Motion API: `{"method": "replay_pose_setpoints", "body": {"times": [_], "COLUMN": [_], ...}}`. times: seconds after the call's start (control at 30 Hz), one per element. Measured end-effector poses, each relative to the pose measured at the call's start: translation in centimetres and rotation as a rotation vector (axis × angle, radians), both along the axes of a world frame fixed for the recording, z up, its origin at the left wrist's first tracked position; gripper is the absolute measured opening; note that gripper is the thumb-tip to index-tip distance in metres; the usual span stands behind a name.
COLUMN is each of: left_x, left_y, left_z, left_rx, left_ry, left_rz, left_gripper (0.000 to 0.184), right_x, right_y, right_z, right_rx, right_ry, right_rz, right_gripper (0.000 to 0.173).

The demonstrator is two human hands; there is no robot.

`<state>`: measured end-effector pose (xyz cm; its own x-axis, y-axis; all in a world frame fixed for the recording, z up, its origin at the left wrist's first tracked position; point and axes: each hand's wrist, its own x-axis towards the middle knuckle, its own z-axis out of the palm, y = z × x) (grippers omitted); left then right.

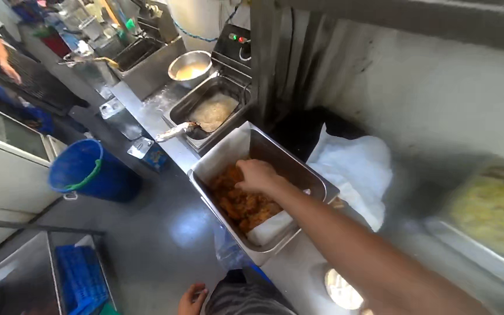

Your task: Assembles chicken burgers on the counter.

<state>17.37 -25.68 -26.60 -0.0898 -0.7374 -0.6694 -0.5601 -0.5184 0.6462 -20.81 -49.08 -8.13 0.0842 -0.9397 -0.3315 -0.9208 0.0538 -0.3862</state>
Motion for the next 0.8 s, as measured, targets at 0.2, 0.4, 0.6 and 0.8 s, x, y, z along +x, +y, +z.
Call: {"method": "replay_pose_setpoints", "body": {"times": [0.2, 0.4, 0.6, 0.8], "left_x": [2.7, 0.1, -6.6, -13.6], "left_y": [-1.5, -5.2, -6.9, -5.0], "left_z": [-1.0, 1.3, 3.9, 4.2], "left_rx": [0.024, 0.048, 0.04, 0.065], "left_ry": [0.039, 0.117, 0.331, 0.411], "left_rz": [0.078, -0.18, -0.629, -0.848], "left_gripper": [0.046, 0.044, 0.039, 0.037], "right_x": [3.3, -1.8, -5.7, -7.7], "right_y": [-4.1, 3.4, 21.9, 35.9], "right_z": [-2.9, 3.4, 6.8, -0.1], "right_rx": [0.07, 0.065, -0.33, -0.392], "right_ry": [0.105, -0.746, -1.325, -1.355], "right_rz": [-0.106, -0.437, -0.811, -1.323], "right_gripper": [0.045, 0.03, 0.056, 0.036]}}
